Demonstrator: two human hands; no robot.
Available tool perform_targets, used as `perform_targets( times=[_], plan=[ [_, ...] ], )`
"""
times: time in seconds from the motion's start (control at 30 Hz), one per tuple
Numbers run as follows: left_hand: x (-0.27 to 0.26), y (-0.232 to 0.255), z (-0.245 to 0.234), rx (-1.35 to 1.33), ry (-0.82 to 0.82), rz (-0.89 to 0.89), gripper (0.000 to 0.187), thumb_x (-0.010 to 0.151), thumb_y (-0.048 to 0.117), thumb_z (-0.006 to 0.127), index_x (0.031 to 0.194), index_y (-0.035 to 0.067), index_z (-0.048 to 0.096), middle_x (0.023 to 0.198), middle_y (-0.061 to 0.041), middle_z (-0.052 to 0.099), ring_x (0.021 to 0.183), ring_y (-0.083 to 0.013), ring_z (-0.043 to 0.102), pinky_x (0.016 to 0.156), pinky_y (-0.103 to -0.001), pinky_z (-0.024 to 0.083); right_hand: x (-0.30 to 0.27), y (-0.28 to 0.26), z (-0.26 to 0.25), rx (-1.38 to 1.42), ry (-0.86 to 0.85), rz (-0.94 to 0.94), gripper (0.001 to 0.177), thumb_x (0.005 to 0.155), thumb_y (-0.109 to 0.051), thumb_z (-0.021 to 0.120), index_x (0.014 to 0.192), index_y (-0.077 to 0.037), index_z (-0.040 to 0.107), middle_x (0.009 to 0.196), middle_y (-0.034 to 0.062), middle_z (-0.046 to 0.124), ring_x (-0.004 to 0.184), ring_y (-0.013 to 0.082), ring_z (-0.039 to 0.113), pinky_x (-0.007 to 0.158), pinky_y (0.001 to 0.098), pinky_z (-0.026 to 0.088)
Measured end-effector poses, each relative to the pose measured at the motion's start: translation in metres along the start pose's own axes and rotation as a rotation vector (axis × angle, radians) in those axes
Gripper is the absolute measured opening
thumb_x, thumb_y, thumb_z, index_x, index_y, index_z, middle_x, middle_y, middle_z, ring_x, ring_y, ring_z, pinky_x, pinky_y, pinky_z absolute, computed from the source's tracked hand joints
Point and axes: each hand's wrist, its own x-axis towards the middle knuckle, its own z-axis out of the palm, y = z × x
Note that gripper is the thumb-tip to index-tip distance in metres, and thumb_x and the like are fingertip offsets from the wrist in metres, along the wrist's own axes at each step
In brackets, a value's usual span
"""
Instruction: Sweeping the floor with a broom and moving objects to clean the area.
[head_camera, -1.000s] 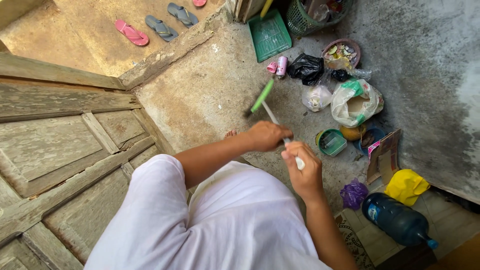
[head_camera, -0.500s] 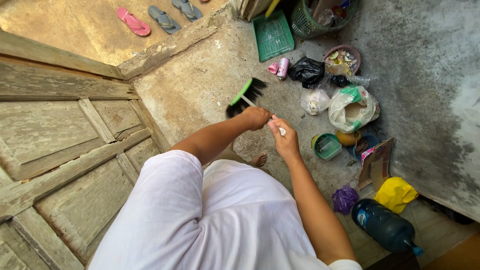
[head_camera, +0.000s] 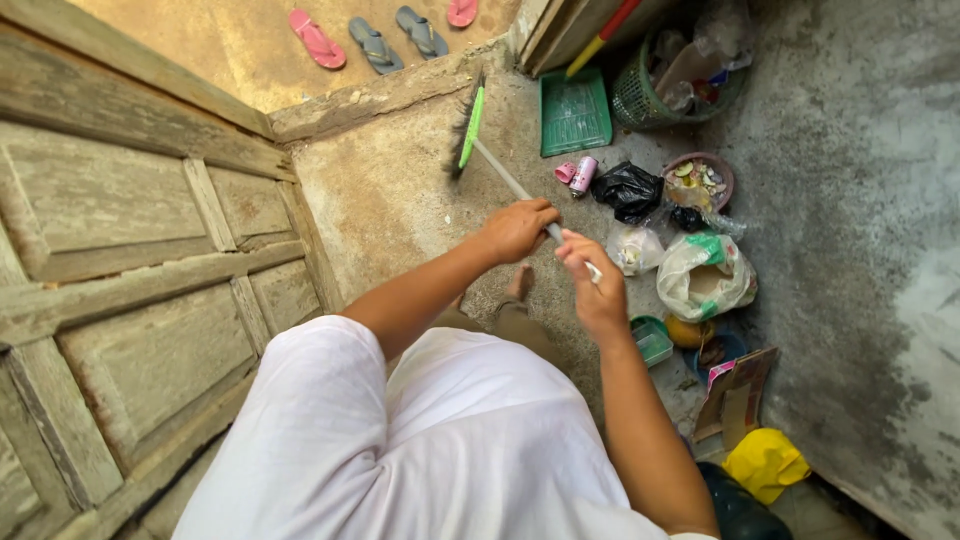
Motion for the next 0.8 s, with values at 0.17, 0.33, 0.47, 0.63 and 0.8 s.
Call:
perform_targets(
  times=[0.17,0.33,0.47,0.63,0.8],
  plan=[
    [-0.044,0.038,0.0,-0.162,0.283,0.075,0.028,0.09,0.012,0.069,0.117,0.015,0.068,0.112,-0.008,0.065,0.103,-0.0316,0.067,0.086,-0.045,0.056,0.005,-0.044,-0.029,0.092,-0.183,-0.169,0.025,0.107,-0.026,0.057,0.094,-0.005,0.059,0.099,0.0063,0.066,0.113,0.0238,0.065,0.121,0.0468,0.046],
    [-0.081,0.056,0.011,-0.196,0.485,-0.066,0.025,0.087,0.012,0.071,0.111,0.012,0.066,0.112,-0.011,0.064,0.103,-0.0352,0.065,0.085,-0.047,0.055,0.036,-0.034,-0.03,0.252,-0.442,-0.153,0.015,0.101,-0.015,0.057,0.09,-0.004,0.06,0.09,0.0057,0.063,0.092,0.0183,0.064,0.12,0.0467,0.049],
    [-0.109,0.057,0.035,-0.239,0.581,-0.46,0.029,0.085,0.005,0.067,0.112,0.013,0.067,0.111,-0.011,0.065,0.097,-0.0351,0.068,0.078,-0.046,0.056,0.058,0.001,-0.002,0.26,-0.709,0.109,0.011,0.092,-0.006,0.059,0.097,0.0,0.067,0.092,0.0067,0.068,0.086,0.015,0.064,0.088,0.0359,0.053],
    [-0.123,0.011,0.1,-0.223,0.66,-0.819,0.017,0.091,0.009,0.065,0.107,0.013,0.068,0.112,-0.01,0.07,0.098,-0.0338,0.071,0.08,-0.047,0.056,0.068,0.05,0.041,0.192,-1.008,0.26,0.012,0.093,-0.004,0.06,0.099,0.0,0.07,0.096,0.0059,0.07,0.088,0.0129,0.065,0.079,0.0299,0.055],
    [-0.096,-0.01,0.105,-0.172,0.714,-0.724,0.044,0.089,0.006,0.057,0.131,0.016,0.064,0.141,-0.016,0.059,0.122,-0.0375,0.06,0.093,-0.049,0.051,0.088,0.07,0.043,0.058,-0.969,0.181,0.013,0.095,-0.005,0.058,0.099,-0.002,0.07,0.097,0.0033,0.071,0.089,0.012,0.065,0.081,0.0292,0.054]
  ],
)
